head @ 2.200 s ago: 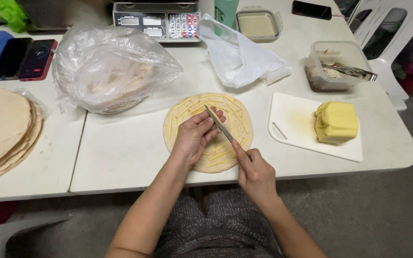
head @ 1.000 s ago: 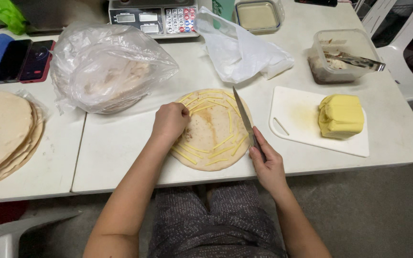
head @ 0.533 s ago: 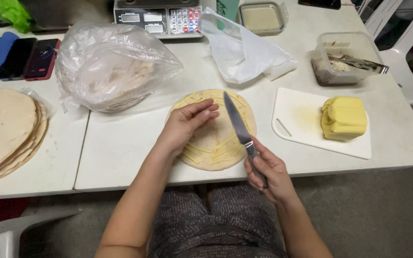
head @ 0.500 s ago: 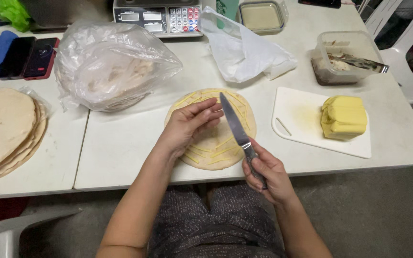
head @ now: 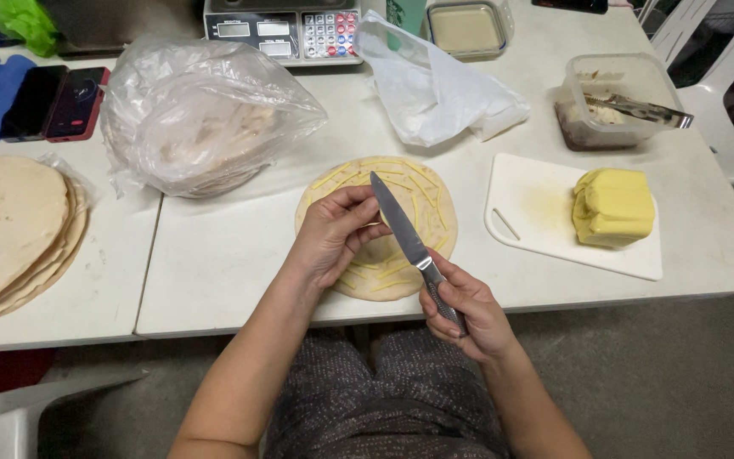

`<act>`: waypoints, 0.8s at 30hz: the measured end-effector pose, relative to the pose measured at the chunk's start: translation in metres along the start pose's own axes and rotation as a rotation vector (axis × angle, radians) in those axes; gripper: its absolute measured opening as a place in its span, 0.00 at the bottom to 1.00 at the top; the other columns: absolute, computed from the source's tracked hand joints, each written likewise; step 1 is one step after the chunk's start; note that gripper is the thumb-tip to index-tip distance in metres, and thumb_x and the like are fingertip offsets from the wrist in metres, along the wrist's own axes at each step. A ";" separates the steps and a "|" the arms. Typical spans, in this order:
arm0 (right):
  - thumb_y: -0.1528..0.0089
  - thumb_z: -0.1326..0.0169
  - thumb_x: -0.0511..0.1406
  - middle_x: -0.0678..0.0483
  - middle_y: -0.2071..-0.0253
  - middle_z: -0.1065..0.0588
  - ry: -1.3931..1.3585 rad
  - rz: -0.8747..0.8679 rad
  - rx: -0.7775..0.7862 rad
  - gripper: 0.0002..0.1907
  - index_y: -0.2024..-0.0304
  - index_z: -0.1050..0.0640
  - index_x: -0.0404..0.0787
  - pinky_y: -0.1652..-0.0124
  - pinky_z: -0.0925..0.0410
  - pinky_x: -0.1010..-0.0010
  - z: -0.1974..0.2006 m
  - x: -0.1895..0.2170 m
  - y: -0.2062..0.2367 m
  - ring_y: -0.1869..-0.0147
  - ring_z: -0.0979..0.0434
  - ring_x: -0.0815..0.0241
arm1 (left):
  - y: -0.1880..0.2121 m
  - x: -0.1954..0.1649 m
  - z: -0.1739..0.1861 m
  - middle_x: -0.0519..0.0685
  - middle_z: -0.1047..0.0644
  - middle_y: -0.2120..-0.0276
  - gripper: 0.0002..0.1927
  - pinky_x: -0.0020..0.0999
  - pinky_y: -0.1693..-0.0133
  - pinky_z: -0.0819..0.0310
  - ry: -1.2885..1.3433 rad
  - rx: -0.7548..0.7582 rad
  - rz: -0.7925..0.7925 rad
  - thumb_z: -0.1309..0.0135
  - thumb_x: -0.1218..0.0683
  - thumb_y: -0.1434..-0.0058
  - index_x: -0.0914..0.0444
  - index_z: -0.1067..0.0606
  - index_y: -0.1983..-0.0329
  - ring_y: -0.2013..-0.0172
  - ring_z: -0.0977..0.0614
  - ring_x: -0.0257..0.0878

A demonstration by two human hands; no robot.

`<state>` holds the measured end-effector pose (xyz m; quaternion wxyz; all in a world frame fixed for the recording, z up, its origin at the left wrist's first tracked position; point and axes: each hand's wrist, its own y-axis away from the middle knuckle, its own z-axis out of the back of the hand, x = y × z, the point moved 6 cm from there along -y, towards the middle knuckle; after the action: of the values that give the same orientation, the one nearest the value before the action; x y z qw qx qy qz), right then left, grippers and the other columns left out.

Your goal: The person sits at a table and cuts thin strips from a block of cheese with a knife, then places the strips one at a time onto a round flatbread, arranging them in a pattern across its surface. A stack of flatbreads and a cutting board with the cheese block sit on the table.

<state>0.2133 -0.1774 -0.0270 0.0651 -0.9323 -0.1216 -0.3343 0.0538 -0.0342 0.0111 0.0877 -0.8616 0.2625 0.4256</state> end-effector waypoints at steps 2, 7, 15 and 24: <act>0.28 0.56 0.33 0.47 0.65 0.28 0.008 -0.005 -0.017 0.30 0.24 0.43 0.38 0.79 0.41 0.80 0.001 0.000 0.001 0.79 0.37 0.69 | -0.002 0.002 0.003 0.52 0.19 0.57 0.09 0.37 0.52 0.17 -0.006 -0.002 0.011 0.45 0.61 0.33 0.68 0.23 0.50 0.57 0.16 0.39; 0.29 0.55 0.33 0.48 0.66 0.27 0.021 0.025 -0.078 0.31 0.24 0.43 0.39 0.81 0.41 0.81 0.010 0.007 0.002 0.79 0.37 0.70 | -0.003 0.000 0.006 0.53 0.19 0.60 0.07 0.38 0.52 0.17 0.034 0.031 0.035 0.44 0.61 0.32 0.68 0.24 0.52 0.61 0.15 0.43; 0.31 0.54 0.32 0.52 0.68 0.27 0.490 0.159 -0.476 0.31 0.25 0.38 0.41 0.81 0.41 0.80 0.052 0.047 0.012 0.79 0.37 0.72 | 0.002 -0.053 -0.001 0.50 0.18 0.60 0.09 0.34 0.58 0.19 -1.261 0.021 -0.156 0.42 0.57 0.37 0.64 0.19 0.55 0.62 0.16 0.41; 0.31 0.55 0.32 0.52 0.68 0.28 0.440 0.169 -0.476 0.30 0.25 0.38 0.43 0.81 0.41 0.80 0.058 0.051 0.011 0.79 0.38 0.71 | 0.011 -0.028 -0.017 0.52 0.21 0.61 0.10 0.41 0.54 0.24 -1.751 0.450 -0.182 0.45 0.57 0.41 0.63 0.19 0.58 0.57 0.19 0.48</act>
<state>0.2893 -0.1669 -0.0397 -0.1024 -0.8335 0.0549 -0.5402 0.0458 -0.0388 0.0442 0.4555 -0.2100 0.1099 0.8581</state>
